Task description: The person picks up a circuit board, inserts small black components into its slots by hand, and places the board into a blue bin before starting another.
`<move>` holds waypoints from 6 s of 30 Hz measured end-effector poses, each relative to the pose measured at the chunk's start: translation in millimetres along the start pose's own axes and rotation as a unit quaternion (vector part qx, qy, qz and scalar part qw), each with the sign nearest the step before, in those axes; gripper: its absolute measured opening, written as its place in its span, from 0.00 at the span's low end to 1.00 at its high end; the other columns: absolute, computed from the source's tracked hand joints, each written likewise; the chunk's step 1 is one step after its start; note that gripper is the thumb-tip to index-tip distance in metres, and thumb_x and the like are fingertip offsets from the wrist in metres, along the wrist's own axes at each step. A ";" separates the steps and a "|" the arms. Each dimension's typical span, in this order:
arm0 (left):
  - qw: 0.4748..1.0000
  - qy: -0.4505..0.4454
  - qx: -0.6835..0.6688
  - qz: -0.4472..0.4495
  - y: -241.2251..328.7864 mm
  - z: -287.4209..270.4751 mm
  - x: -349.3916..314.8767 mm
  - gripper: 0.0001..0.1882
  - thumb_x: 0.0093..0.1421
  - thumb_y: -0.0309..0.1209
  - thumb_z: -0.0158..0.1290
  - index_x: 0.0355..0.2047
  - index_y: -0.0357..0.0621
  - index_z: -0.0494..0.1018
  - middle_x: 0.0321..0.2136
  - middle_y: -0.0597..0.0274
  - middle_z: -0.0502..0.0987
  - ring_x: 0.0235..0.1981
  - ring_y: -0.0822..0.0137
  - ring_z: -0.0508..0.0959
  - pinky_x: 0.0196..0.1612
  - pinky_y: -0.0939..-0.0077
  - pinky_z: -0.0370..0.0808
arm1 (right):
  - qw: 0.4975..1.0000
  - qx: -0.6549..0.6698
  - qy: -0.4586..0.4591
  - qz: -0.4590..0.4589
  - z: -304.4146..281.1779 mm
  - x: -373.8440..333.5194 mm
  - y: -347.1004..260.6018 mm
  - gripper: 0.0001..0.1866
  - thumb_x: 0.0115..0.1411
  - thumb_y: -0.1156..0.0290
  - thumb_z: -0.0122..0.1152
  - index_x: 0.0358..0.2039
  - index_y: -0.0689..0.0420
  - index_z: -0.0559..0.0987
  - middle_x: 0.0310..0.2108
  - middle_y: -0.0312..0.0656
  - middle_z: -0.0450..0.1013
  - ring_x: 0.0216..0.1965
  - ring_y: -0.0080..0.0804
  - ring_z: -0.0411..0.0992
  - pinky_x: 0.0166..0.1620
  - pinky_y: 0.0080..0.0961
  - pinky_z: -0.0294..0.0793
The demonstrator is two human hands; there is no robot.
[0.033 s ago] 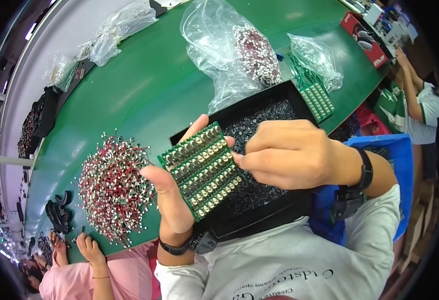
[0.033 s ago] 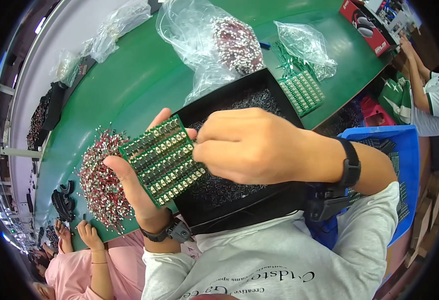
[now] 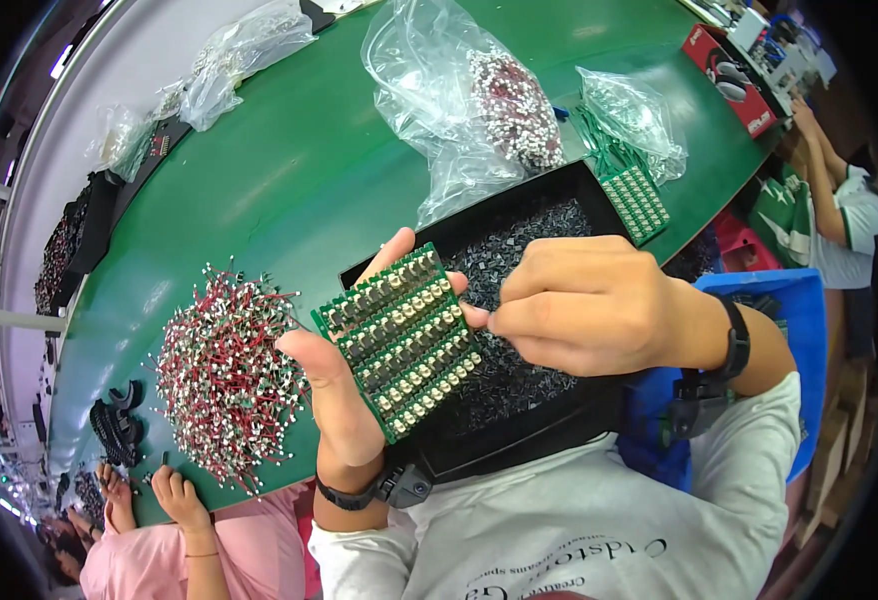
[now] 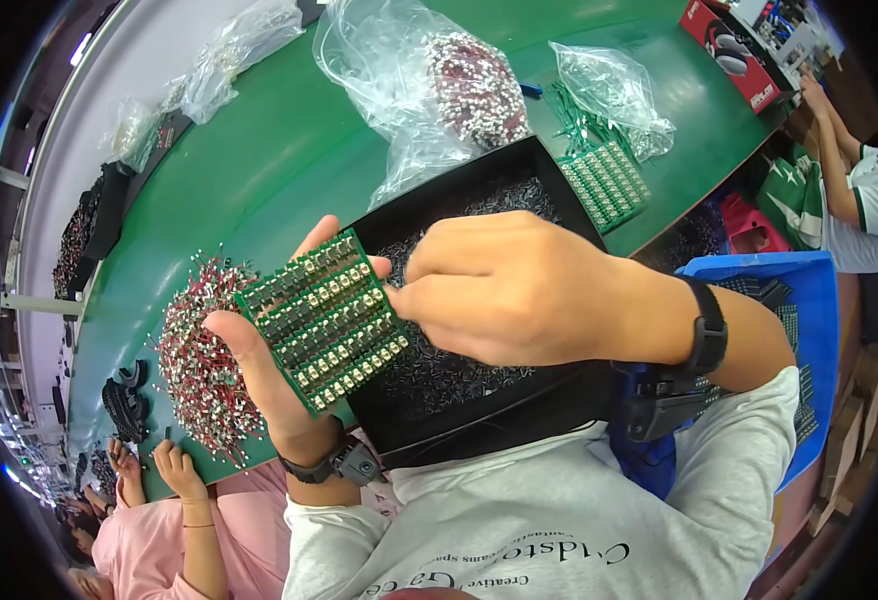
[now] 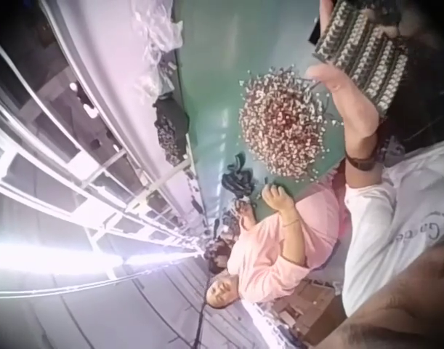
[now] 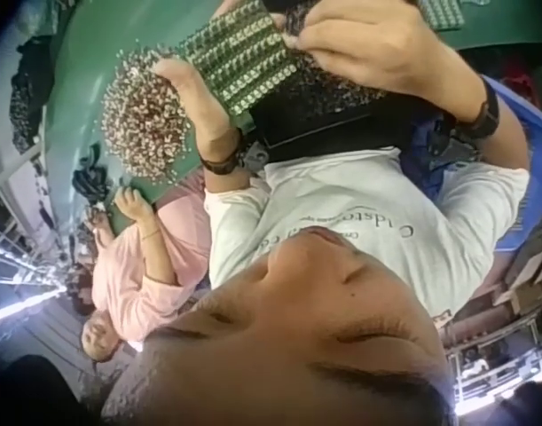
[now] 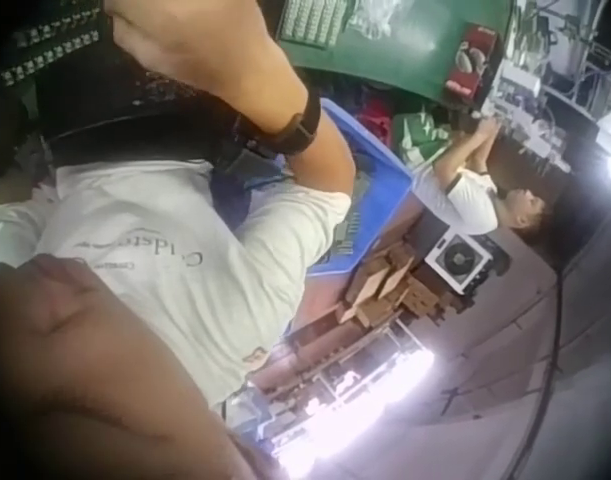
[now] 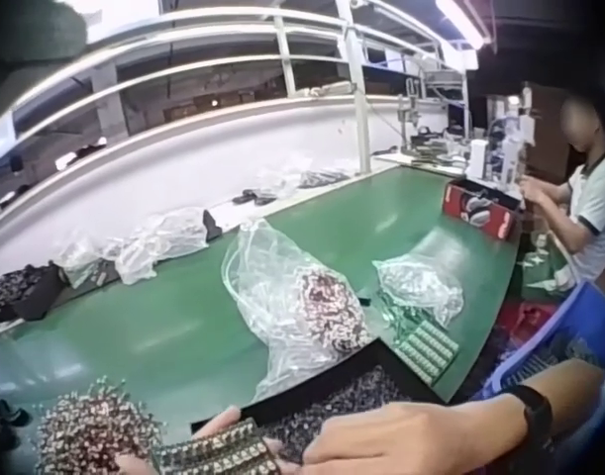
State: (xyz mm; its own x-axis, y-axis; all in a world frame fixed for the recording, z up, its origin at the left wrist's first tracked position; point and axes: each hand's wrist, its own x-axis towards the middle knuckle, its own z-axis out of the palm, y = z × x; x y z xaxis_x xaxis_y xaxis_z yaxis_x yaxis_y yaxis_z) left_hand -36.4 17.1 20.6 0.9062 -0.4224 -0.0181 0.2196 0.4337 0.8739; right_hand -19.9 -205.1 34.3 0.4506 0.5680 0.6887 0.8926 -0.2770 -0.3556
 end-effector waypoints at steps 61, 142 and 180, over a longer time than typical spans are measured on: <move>0.992 0.049 0.119 -0.022 4.1 35.2 2.0 0.65 0.49 0.80 0.33 0.69 0.31 0.47 0.56 0.47 0.71 0.55 0.59 0.74 0.59 0.67 0.70 | 1.000 -0.003 -0.004 -0.025 14.6 9.1 -6.0 0.12 0.47 0.78 0.69 0.33 0.64 0.79 0.32 0.43 0.73 0.25 0.34 0.75 0.25 0.26 0.77; 0.990 -0.013 -0.124 0.059 -7.5 14.4 -2.2 0.65 0.49 0.79 0.36 0.69 0.31 0.47 0.54 0.39 0.72 0.52 0.54 0.77 0.55 0.61 0.76 | 1.000 0.021 0.009 -0.006 -5.0 -9.5 -10.5 0.15 0.44 0.79 0.70 0.35 0.62 0.80 0.32 0.41 0.73 0.25 0.33 0.73 0.24 0.26 0.73; 1.000 0.027 0.001 0.006 2.1 25.7 -4.2 0.65 0.51 0.79 0.35 0.68 0.28 0.47 0.53 0.36 0.73 0.52 0.52 0.77 0.55 0.60 0.76 | 0.999 -0.007 -0.036 -0.019 -1.2 -10.0 -11.7 0.13 0.47 0.78 0.68 0.35 0.60 0.81 0.33 0.39 0.74 0.24 0.30 0.74 0.23 0.25 0.75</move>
State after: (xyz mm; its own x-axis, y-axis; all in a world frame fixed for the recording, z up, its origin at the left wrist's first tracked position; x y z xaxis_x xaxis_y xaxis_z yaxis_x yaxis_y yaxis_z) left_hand -49.0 -0.7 35.0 0.9273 -0.3728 -0.0344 0.2081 0.4369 0.8751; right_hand -34.8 -208.5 32.3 0.4140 0.6332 0.6540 0.9098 -0.2641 -0.3202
